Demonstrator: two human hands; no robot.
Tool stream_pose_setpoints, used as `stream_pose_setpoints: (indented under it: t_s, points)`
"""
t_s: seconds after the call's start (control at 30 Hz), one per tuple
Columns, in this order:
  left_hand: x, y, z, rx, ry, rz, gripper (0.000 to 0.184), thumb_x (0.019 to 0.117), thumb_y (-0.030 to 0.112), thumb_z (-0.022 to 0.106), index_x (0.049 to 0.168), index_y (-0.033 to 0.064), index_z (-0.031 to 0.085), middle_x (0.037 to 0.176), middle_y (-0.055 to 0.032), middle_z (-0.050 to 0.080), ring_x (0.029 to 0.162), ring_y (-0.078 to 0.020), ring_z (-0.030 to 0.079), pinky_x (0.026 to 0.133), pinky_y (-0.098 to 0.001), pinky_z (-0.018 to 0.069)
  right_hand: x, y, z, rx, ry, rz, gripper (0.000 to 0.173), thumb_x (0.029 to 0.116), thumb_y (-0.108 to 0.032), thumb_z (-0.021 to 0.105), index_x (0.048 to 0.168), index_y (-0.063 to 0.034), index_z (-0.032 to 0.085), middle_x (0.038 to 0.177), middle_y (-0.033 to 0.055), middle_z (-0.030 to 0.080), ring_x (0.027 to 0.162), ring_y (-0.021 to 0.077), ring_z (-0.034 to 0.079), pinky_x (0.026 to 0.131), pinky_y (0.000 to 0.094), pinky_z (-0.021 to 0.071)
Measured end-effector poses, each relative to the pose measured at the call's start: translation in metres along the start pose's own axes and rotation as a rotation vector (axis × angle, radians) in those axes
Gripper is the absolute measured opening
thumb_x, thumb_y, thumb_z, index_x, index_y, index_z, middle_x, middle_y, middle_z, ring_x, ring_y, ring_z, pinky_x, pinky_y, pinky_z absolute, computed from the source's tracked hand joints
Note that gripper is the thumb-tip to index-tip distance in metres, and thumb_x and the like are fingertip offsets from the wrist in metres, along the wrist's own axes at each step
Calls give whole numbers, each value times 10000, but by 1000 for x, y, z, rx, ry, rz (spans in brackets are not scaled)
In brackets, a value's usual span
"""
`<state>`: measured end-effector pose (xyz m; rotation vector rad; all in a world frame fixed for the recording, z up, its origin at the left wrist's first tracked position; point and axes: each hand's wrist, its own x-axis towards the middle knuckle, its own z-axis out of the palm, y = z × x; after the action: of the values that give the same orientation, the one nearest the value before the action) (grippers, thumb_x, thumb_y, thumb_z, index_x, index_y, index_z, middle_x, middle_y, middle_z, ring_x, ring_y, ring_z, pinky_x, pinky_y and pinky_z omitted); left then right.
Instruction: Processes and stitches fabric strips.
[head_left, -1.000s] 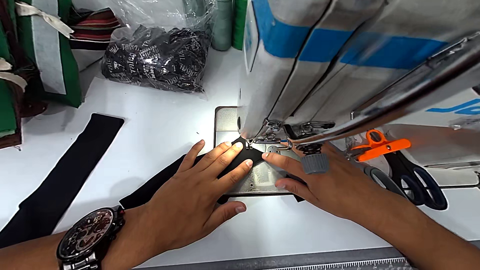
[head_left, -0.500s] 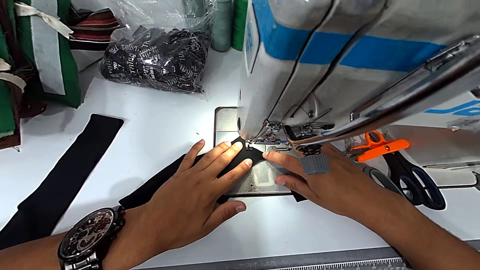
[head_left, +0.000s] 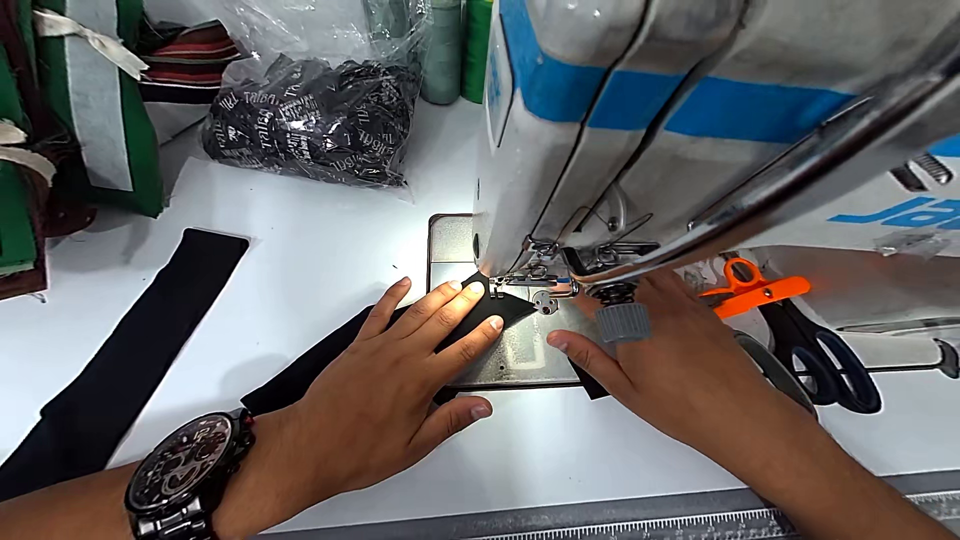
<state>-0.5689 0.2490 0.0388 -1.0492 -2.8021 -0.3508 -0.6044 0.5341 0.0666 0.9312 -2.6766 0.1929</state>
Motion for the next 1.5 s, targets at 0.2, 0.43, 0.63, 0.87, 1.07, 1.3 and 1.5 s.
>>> stream_pose_setpoints:
  t_s: [0.2,0.43,0.63,0.87,1.07,1.3,1.5]
  points:
    - [0,0,0,-1,-3,-4,665,1041,646,221,1550,301,472,1649,-7,372,1549,-208,281,1237,-614,189,-3,-7,17,69,-72,-19,546,1011,-596,427,1349,-253,684,1305,95,643,1284,299,564,1077,470,453]
    - [4,-2,0,10,10,0,682,1042,645,207,1549,277,476,1634,-17,398,1545,-216,291,1232,-622,181,-3,-4,20,89,-50,17,527,1020,-562,432,1259,-196,727,1266,44,676,1256,251,590,1045,439,482]
    - [5,-1,0,30,35,17,671,1051,623,217,1529,252,507,1616,-39,425,1534,-233,316,1236,-606,186,-1,-1,21,116,-69,16,530,1013,-556,445,1286,-189,713,1254,63,667,1234,251,591,1031,418,481]
    - [5,-1,1,17,34,10,672,1046,630,225,1520,257,520,1603,-33,443,1524,-228,336,1231,-605,199,-2,-2,23,133,-38,21,507,1020,-538,451,1266,-193,729,1260,65,672,1244,261,591,1034,431,484]
    - [6,-1,0,10,31,5,654,1050,622,228,1517,270,521,1618,-23,422,1533,-224,317,1227,-612,194,11,1,13,384,132,272,363,1006,-436,555,1071,-138,751,968,6,696,950,103,664,792,314,546]
    - [5,-1,1,3,38,3,657,1050,625,230,1512,266,528,1613,-26,430,1532,-227,321,1224,-625,194,21,-3,11,459,109,304,296,1006,-407,582,1072,-179,759,993,-30,705,979,42,650,817,280,533]
    - [5,-1,1,6,39,0,654,1047,626,239,1509,266,532,1613,-27,430,1534,-228,318,1223,-622,201,21,-2,10,512,103,318,277,1004,-395,601,1111,-180,739,1029,-45,700,1017,13,640,866,257,529]
